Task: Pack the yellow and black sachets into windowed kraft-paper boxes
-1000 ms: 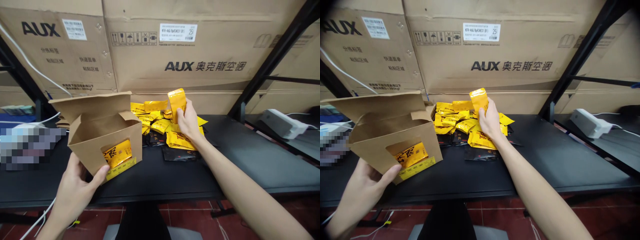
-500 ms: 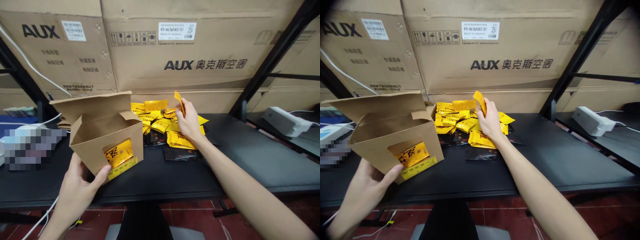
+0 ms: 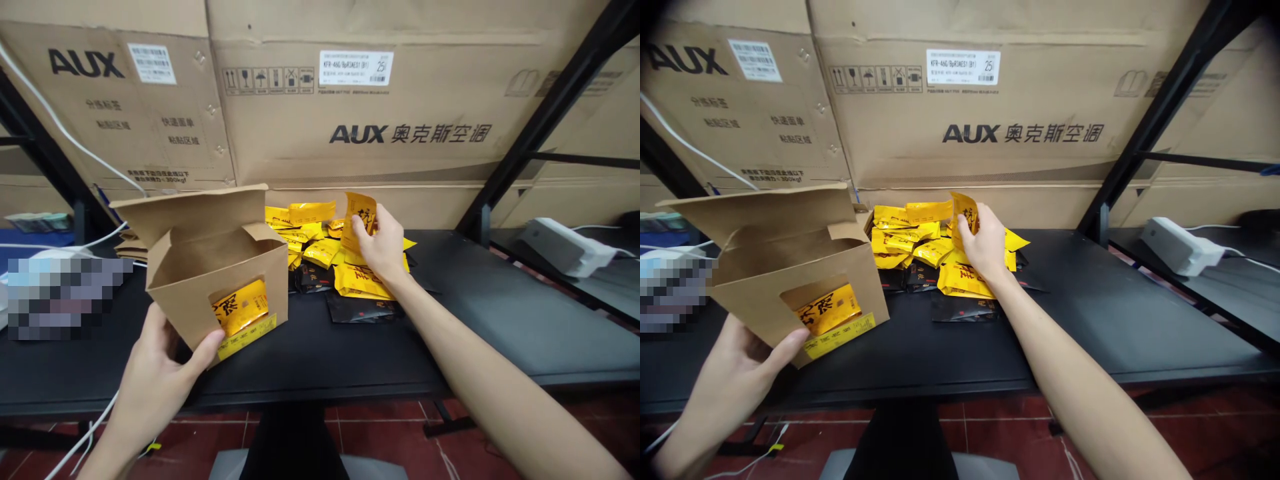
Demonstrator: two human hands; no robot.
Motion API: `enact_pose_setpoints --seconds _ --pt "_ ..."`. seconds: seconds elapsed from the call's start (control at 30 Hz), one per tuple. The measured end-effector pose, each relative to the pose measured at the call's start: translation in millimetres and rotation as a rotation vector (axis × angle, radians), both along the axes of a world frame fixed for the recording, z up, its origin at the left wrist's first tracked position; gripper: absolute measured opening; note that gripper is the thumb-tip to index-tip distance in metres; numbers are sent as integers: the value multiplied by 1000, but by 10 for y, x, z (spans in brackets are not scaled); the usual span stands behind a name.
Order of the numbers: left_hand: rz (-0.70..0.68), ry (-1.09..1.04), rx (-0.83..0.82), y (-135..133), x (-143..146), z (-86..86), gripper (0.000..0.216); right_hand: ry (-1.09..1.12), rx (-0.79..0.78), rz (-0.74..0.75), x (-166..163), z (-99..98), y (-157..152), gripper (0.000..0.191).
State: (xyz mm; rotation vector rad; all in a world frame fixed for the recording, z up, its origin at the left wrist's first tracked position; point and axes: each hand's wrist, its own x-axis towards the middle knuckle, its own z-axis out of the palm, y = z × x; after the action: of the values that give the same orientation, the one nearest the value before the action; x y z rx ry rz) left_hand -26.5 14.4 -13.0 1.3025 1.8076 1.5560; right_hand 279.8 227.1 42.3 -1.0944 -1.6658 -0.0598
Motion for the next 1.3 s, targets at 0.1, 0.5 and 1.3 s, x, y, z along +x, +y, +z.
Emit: enact_pose_setpoints --seconds 0.1,0.5,1.3 --pt "4 1 2 -1 -9 -15 75 40 -48 -19 -5 0 -20 32" --pt "23 16 -24 -27 -16 -18 78 103 -53 24 -26 28 -22 16" --pt "-1 33 -23 -11 0 -6 77 88 -61 18 12 14 29 10"
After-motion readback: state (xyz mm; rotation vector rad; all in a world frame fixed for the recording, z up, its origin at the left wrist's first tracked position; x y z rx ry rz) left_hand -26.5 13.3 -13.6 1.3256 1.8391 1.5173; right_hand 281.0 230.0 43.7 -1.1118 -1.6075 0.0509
